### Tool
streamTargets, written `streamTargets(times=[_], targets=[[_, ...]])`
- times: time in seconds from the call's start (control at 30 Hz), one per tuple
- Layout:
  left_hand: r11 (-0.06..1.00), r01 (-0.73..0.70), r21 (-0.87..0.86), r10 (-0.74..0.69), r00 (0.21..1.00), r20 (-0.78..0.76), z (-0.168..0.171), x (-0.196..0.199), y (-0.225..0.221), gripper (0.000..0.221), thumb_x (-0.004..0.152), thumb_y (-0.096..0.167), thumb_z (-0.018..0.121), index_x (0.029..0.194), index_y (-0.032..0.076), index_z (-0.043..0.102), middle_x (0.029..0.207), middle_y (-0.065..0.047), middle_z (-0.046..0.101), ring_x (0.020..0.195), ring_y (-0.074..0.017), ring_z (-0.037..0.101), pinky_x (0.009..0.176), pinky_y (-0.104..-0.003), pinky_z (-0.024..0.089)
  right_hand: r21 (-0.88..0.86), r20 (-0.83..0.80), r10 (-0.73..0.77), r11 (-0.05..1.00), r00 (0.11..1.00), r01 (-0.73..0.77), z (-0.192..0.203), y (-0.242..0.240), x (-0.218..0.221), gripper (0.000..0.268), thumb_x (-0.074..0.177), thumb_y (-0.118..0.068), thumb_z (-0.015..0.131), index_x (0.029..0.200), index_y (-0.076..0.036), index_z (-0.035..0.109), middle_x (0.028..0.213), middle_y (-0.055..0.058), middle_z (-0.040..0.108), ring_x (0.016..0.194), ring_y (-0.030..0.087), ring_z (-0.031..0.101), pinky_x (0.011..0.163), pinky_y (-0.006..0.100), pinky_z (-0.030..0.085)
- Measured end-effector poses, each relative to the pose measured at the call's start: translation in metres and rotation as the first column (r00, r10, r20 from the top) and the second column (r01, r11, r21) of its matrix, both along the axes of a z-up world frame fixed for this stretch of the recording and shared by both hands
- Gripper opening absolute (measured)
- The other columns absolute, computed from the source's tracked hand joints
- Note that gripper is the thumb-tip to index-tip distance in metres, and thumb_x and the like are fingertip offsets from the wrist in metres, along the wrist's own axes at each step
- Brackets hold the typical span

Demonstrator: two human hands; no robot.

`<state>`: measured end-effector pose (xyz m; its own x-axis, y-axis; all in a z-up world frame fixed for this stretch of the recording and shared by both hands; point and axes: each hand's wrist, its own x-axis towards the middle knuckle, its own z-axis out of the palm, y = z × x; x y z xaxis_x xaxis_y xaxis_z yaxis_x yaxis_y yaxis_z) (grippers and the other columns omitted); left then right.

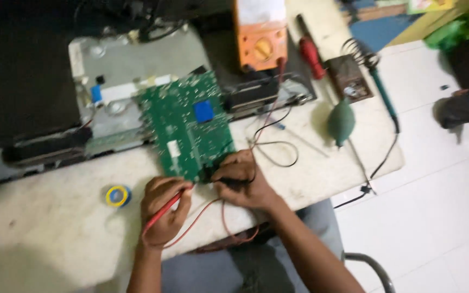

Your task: Testing a television main board with a multimeter to diagnose electrical issues.

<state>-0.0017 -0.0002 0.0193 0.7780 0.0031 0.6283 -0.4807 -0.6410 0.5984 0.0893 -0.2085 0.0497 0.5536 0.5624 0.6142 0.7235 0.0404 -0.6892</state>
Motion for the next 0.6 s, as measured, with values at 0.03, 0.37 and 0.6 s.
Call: streamTargets(times=[0.03, 0.37, 0.6], targets=[[1.000, 0.013, -0.006, -0.013, 1.000, 0.017, -0.003, 0.002, -0.002, 0.012, 0.097, 0.011, 0.063, 0.096, 0.004, 0.073, 0.095, -0.008, 0.073, 0.091, -0.0256, 0.067, 0.087, -0.038, 0.052, -0.006, 0.017, -0.013, 1.000, 1.000, 0.013, -0.007, -0.005, 0.000, 0.031, 0.102, -0.029, 0.059, 0.094, -0.002, 0.073, 0.082, 0.010, 0.065, 0.066, 0.026, 0.063, 0.064, 0.037, 0.050], [0.998, -0.005, -0.059, -0.001, 0.996, -0.088, -0.006, -0.001, -0.001, 0.014, 0.093, 0.015, 0.064, 0.095, 0.007, 0.075, 0.093, -0.005, 0.076, 0.092, -0.0209, 0.068, 0.086, -0.036, 0.053, -0.101, 0.035, -0.170, 0.980, 0.985, 0.173, -0.023, -0.006, -0.007, 0.015, 0.091, -0.022, 0.072, 0.095, -0.009, 0.077, 0.087, 0.005, 0.070, 0.089, 0.023, 0.066, 0.084, 0.039, 0.046], [1.000, 0.016, 0.004, -0.016, 1.000, 0.012, -0.002, 0.000, 0.000, 0.012, 0.098, 0.011, 0.062, 0.096, 0.005, 0.072, 0.095, -0.007, 0.073, 0.089, -0.0247, 0.066, 0.086, -0.038, 0.050, -0.017, -0.019, -0.023, 1.000, 1.000, 0.023, -0.027, -0.007, 0.000, 0.033, 0.102, -0.036, 0.062, 0.100, -0.005, 0.074, 0.092, 0.010, 0.070, 0.076, 0.024, 0.067, 0.071, 0.036, 0.054]])
